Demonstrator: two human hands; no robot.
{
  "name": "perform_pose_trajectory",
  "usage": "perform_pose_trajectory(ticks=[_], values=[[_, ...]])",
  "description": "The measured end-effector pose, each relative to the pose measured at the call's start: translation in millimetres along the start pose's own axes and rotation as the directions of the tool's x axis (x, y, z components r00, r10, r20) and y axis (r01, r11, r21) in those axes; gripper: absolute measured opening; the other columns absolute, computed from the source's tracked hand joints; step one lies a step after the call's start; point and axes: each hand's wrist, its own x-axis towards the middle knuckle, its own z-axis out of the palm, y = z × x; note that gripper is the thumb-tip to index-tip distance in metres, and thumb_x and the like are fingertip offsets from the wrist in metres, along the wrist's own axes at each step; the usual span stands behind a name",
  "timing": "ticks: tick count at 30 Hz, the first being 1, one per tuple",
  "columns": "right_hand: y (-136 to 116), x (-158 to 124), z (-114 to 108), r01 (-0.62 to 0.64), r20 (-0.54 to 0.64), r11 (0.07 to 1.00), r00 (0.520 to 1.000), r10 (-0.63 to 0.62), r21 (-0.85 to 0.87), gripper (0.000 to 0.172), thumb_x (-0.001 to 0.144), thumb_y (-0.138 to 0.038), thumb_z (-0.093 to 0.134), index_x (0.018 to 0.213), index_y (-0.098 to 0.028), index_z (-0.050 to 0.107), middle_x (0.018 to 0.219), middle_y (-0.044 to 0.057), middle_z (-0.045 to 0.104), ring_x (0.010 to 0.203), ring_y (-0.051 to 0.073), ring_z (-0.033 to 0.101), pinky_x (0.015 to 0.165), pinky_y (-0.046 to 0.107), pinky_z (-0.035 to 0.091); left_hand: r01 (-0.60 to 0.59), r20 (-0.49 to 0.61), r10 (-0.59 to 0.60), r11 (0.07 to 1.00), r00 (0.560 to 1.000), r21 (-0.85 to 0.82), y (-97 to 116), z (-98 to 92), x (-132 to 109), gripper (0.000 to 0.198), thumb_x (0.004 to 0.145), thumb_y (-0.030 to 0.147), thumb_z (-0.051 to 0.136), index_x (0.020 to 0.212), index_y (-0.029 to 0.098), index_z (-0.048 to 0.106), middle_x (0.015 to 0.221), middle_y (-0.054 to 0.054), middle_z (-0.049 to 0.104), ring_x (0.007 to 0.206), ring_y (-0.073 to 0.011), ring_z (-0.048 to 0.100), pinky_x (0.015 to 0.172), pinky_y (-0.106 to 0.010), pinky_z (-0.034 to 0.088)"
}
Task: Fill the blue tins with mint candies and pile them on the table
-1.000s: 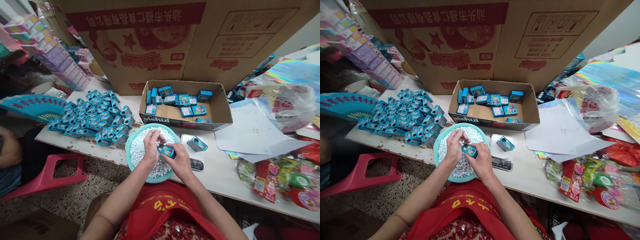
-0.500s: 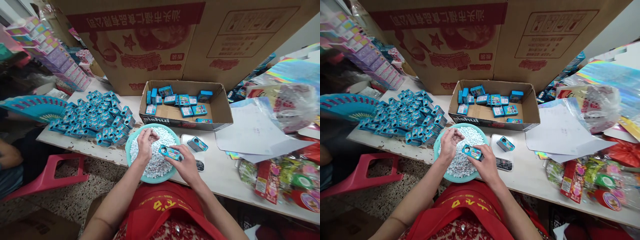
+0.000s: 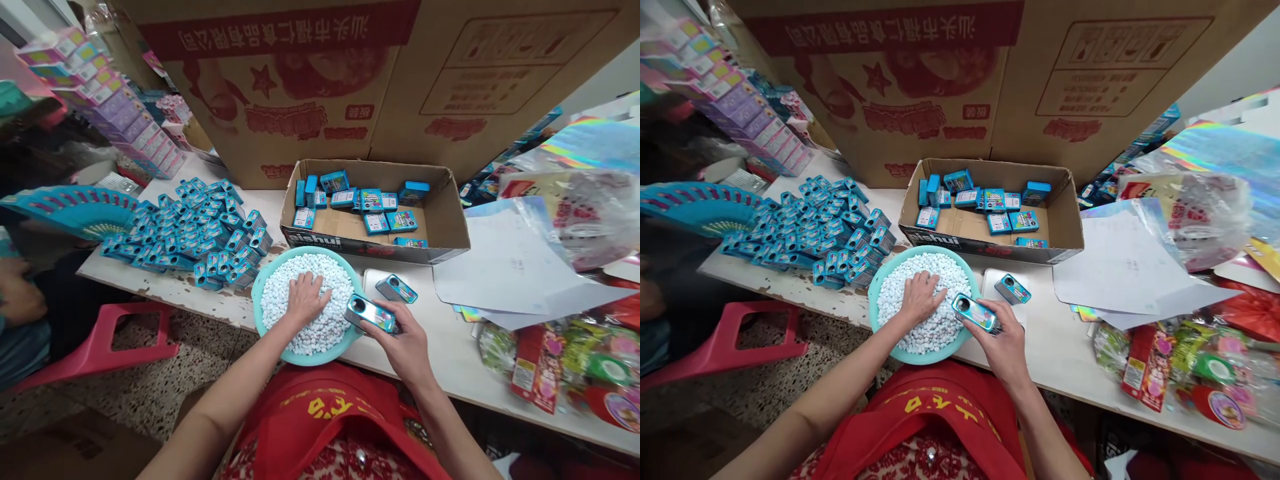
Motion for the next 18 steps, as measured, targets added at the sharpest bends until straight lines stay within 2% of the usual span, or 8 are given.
perform_pose_trajectory(ticks=[3,7,10,12,13,15,17,18], values=[[2.6,1.2,3.9,-0.016,0.012,1.000,1.000,0.016,-0.005,0.032,0.072,-0.041,0.072,0.097,-0.022,0.067,0.090,0.004,0.064,0.082,0.020,0.061,0.072,0.033,0.051,-0.034,0.006,0.033,0.999,0.999,0.027,-1.8,1.5,0.2,0.033,0.090,0.039,0.039,0.103,0.018,0.060,0.100,-0.013,0.057,0.098,-0.0281,0.049,0.082,-0.041,0.038],[3.7,4.1,9.1,-0.053,0.013,0.999,0.999,0.053,0.002,0.034,0.071,-0.043,0.072,0.096,-0.022,0.066,0.089,0.004,0.063,0.080,0.020,0.061,0.070,0.033,0.051,-0.070,-0.019,0.070,0.997,0.997,-0.018,-6.9,8.9,1.8,0.033,0.091,0.037,0.037,0.100,0.017,0.062,0.096,-0.014,0.058,0.092,-0.0266,0.052,0.078,-0.036,0.040],[4.5,6.2,12.6,-0.054,0.028,0.999,0.998,0.054,-0.008,0.032,0.071,-0.042,0.072,0.095,-0.021,0.066,0.088,0.004,0.063,0.081,0.020,0.062,0.071,0.034,0.051,-0.036,-0.047,0.030,0.988,0.998,-0.151,-10.0,12.3,3.5,0.028,0.089,0.036,0.042,0.090,0.018,0.063,0.090,-0.013,0.060,0.087,-0.0254,0.054,0.074,-0.034,0.041],[4.9,7.3,14.7,-0.055,0.043,0.998,0.998,0.055,-0.013,0.031,0.071,-0.041,0.072,0.094,-0.021,0.066,0.089,0.004,0.064,0.080,0.020,0.062,0.071,0.034,0.051,0.017,-0.064,-0.040,0.942,0.997,-0.334,-10.9,11.2,5.1,0.020,0.084,0.035,0.050,0.079,0.019,0.061,0.083,-0.011,0.061,0.082,-0.0233,0.055,0.072,-0.031,0.041],[4.9,7.6,15.4,-0.055,0.048,0.998,0.997,0.055,-0.014,0.031,0.071,-0.041,0.072,0.094,-0.021,0.066,0.088,0.004,0.064,0.079,0.020,0.062,0.070,0.034,0.051,0.060,-0.066,-0.103,0.880,0.992,-0.471,-11.0,9.7,6.1,0.016,0.080,0.033,0.055,0.074,0.020,0.060,0.079,-0.009,0.061,0.080,-0.0217,0.056,0.072,-0.029,0.041],[4.2,8.1,16.3,-0.053,0.056,0.998,0.997,0.054,-0.019,0.031,0.071,-0.042,0.071,0.095,-0.021,0.066,0.087,0.004,0.064,0.077,0.020,0.062,0.068,0.033,0.051,0.151,-0.030,-0.255,0.659,0.967,-0.737,-10.9,5.0,8.5,0.014,0.072,0.029,0.063,0.063,0.021,0.056,0.070,-0.004,0.058,0.074,-0.0182,0.055,0.069,-0.026,0.040],[3.2,8.4,16.5,-0.053,0.071,0.998,0.996,0.055,-0.031,0.031,0.072,-0.042,0.071,0.095,-0.021,0.066,0.087,0.004,0.063,0.078,0.020,0.061,0.068,0.033,0.051,0.211,0.042,-0.367,0.432,0.929,-0.877,-10.8,-1.1,10.9,0.017,0.066,0.027,0.066,0.058,0.020,0.053,0.061,0.000,0.053,0.066,-0.0148,0.053,0.065,-0.023,0.039],[2.8,8.6,16.5,-0.052,0.083,0.998,0.995,0.055,-0.040,0.031,0.072,-0.041,0.071,0.096,-0.021,0.066,0.088,0.004,0.063,0.079,0.020,0.061,0.069,0.033,0.051,0.230,0.074,-0.397,0.361,0.915,-0.904,-11.0,-4.5,11.8,0.018,0.065,0.028,0.066,0.057,0.020,0.053,0.057,0.002,0.050,0.061,-0.0132,0.051,0.061,-0.023,0.038]])
